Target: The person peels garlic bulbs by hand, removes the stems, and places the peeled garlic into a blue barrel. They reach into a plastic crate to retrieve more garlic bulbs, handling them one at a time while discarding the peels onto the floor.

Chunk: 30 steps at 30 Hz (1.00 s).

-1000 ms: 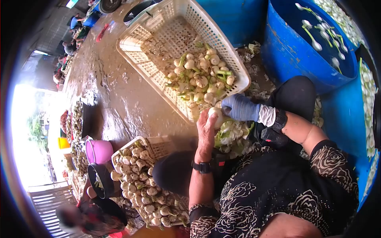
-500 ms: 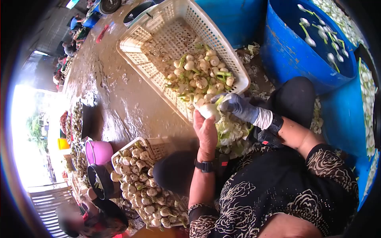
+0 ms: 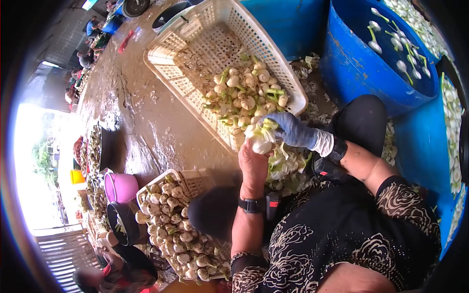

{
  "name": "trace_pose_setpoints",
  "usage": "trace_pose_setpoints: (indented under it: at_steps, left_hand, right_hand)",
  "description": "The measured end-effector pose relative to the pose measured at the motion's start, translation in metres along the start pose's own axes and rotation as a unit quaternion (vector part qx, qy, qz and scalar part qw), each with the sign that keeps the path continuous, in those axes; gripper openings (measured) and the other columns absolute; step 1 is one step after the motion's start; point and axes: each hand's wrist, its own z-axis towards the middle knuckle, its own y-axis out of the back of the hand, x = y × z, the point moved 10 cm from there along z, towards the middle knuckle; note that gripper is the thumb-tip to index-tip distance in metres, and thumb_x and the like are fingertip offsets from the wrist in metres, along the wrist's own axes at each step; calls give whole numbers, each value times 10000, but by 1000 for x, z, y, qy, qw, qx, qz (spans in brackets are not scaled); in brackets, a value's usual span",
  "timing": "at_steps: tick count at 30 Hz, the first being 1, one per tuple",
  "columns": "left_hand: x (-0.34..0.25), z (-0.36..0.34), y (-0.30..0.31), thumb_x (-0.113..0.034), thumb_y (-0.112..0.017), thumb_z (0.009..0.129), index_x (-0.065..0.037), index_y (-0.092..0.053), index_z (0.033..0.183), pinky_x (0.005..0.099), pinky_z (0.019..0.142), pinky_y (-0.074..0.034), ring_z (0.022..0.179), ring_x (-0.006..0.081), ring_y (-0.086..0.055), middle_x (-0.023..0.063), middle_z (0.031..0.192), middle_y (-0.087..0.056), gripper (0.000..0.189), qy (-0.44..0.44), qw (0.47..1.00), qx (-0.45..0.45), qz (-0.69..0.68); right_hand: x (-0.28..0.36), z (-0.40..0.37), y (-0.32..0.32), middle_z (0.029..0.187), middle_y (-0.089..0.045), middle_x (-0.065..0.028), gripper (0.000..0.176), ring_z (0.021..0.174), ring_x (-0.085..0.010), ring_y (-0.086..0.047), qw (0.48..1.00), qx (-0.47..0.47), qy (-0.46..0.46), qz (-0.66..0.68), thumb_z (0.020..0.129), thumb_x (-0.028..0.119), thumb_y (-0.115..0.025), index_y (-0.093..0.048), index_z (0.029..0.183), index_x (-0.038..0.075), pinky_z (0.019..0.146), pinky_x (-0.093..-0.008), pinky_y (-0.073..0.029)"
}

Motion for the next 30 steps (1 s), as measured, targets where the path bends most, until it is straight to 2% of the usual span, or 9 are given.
trace_pose_setpoints:
  at_steps: [3,10,12,18,20,24,26,28,30]
  left_hand:
    - [10,3,2,-500,-633,769,-135,-474,1225,308,560,-428,887,222,-581,47,1120,-580,606,42,999,-3,-24]
    - [22,5,8,-513,-627,742,-166,-521,1194,287,546,-412,918,191,-586,15,1054,-617,580,77,997,-1,-27]
    - [3,10,16,-514,-589,768,-147,-508,1215,324,662,-471,950,194,-583,21,1102,-600,585,-39,929,-30,368]
    - [6,6,-8,-123,-776,657,-26,-433,1272,333,848,-465,1025,178,-525,86,1162,-514,710,-26,998,-20,56]
    - [-1,7,-8,-130,-765,683,-33,-442,1257,347,858,-461,1031,200,-527,69,1150,-516,665,-66,987,-35,140]
    - [-19,1,-18,-122,-748,687,-55,-421,1259,345,757,-493,955,209,-547,57,1078,-521,662,-98,994,-6,42]
    - [-16,-3,-32,-167,-767,666,-79,-457,1201,319,656,-473,907,216,-553,66,1090,-522,624,-48,997,55,5]
    - [-12,-4,-32,-163,-766,661,-85,-452,1191,298,608,-461,890,208,-553,68,1078,-525,622,-33,998,48,26]
    - [-9,0,-27,-116,-752,664,-78,-438,1160,296,610,-485,848,193,-566,58,1052,-512,588,-36,997,31,62]
  right_hand:
    - [17,-1,-3,873,-635,-201,382,818,-364,-626,996,60,27,-59,757,45,-629,-572,1133,4,729,-376,-502]
    - [7,-24,14,938,-659,-174,358,902,-317,-643,990,42,47,-130,733,83,-682,-613,1082,37,786,-367,-512]
    - [8,-22,18,905,-663,-157,320,861,-284,-650,997,8,20,-71,727,101,-709,-625,1026,26,769,-350,-504]
    - [24,-21,31,825,-634,-77,196,817,-192,-602,997,-53,-45,-15,732,124,-734,-640,886,49,776,-343,-466]
    - [17,-22,28,833,-640,-36,151,815,-143,-592,994,-35,-75,66,754,124,-705,-643,872,52,777,-314,-461]
    - [-51,-34,83,774,-644,-32,92,772,-96,-587,922,-257,-214,197,773,87,-640,-638,848,33,740,-264,-473]
    - [-51,-30,95,754,-641,-61,105,746,-145,-608,967,-190,-168,1,769,102,-665,-633,826,20,717,-299,-486]
    - [-60,-31,52,775,-618,-120,254,733,-256,-619,974,87,-150,-147,756,228,-743,-626,845,21,707,-349,-490]
    - [-22,-33,42,840,-601,-107,330,797,-254,-609,986,68,-85,-129,734,284,-760,-633,921,44,745,-354,-481]
